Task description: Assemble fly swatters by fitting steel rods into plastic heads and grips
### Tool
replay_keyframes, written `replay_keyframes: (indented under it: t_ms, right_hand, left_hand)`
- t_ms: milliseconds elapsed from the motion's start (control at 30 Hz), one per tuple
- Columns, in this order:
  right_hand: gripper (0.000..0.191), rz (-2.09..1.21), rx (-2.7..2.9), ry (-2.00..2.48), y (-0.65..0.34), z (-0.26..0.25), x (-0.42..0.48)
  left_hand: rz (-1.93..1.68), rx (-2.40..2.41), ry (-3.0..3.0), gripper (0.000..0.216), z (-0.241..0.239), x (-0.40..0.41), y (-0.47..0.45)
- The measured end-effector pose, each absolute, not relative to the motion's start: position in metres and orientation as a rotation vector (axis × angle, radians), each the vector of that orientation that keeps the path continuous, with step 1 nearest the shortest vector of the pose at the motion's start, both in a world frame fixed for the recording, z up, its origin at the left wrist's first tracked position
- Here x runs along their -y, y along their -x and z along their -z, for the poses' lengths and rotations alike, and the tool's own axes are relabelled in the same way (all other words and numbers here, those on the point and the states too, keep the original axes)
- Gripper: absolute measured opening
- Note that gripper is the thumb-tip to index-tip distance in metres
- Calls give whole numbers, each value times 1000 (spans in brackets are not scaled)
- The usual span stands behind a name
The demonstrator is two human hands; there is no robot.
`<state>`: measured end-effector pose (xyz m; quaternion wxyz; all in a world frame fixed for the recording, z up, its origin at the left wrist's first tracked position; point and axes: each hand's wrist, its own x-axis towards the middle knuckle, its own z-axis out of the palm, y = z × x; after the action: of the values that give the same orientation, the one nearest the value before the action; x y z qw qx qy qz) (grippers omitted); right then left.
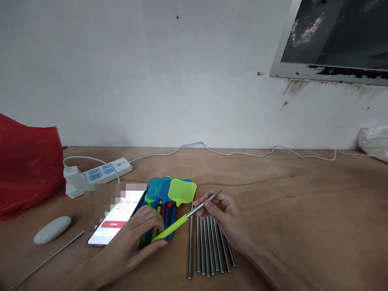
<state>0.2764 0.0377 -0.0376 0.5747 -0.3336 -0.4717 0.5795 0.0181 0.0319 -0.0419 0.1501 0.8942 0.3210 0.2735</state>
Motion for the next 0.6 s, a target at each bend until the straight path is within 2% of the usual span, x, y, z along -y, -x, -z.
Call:
replay_keyframes:
  t_ms: [267, 467, 600]
  right_hand:
    - [22, -1273, 922, 741, -286, 41, -48]
    - [20, -1083, 729, 747, -300, 45, -59]
    - [22, -1171, 837, 796, -292, 49, -55]
  left_hand:
    - [-733, -898, -2519, 21, 37, -32, -13]
    - [-876, -1010, -2568, 23, 42, -35, -12]
    - [-947, -1039, -2597, 22, 42, -35, -12]
